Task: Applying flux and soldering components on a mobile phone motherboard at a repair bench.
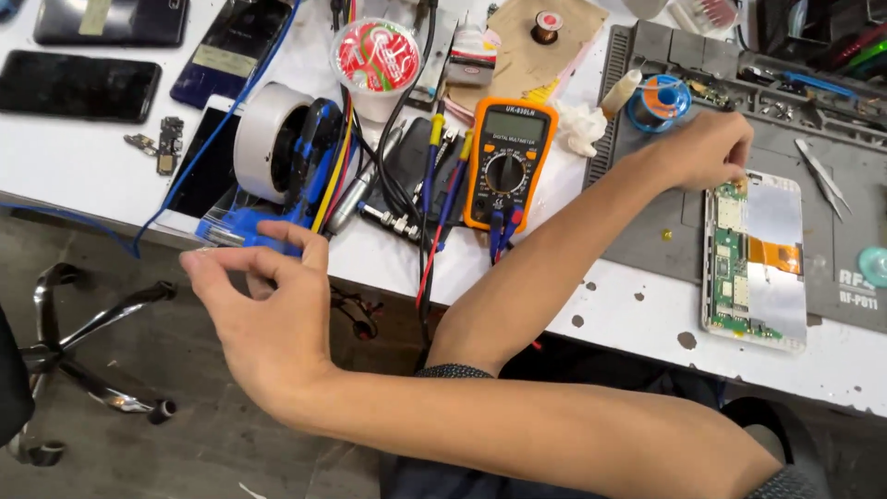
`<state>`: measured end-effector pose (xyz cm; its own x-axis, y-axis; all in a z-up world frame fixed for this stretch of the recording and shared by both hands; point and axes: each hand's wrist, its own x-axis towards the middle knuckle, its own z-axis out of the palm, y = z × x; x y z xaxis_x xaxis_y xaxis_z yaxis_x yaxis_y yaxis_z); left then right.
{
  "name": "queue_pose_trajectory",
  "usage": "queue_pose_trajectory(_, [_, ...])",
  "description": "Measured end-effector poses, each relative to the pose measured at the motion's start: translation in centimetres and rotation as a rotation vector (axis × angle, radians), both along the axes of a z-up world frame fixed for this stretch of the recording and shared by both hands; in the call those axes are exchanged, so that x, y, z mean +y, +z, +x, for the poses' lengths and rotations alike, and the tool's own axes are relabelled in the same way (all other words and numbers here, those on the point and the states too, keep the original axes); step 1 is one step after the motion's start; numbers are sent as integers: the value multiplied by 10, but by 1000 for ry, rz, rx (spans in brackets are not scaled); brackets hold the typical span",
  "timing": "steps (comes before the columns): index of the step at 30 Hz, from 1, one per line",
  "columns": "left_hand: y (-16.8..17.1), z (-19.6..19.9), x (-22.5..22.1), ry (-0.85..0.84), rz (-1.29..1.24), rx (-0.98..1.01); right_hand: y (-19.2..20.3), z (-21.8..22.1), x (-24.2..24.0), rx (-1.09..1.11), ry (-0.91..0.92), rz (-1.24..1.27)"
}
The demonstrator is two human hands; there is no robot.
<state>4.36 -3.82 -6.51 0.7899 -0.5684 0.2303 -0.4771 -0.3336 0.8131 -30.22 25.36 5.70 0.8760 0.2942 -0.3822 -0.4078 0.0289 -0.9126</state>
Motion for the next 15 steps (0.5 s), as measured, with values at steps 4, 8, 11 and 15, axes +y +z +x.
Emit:
queue_pose_trajectory(4, [-23, 16, -19, 26, -85, -147, -21, 1, -2, -165, -22, 12])
queue_pose_trajectory(8, [-30, 19, -26, 86, -50, -159, -28, 4, -1, -242, -42, -31])
queue_pose_trajectory(11, [-50, 36, -37, 75, -115, -289, -28, 9, -5, -221, -37, -90])
queue_pose_trajectory(15, [-46, 30, -29, 40, -7, -172, -25, 14, -7, -315, -8, -304])
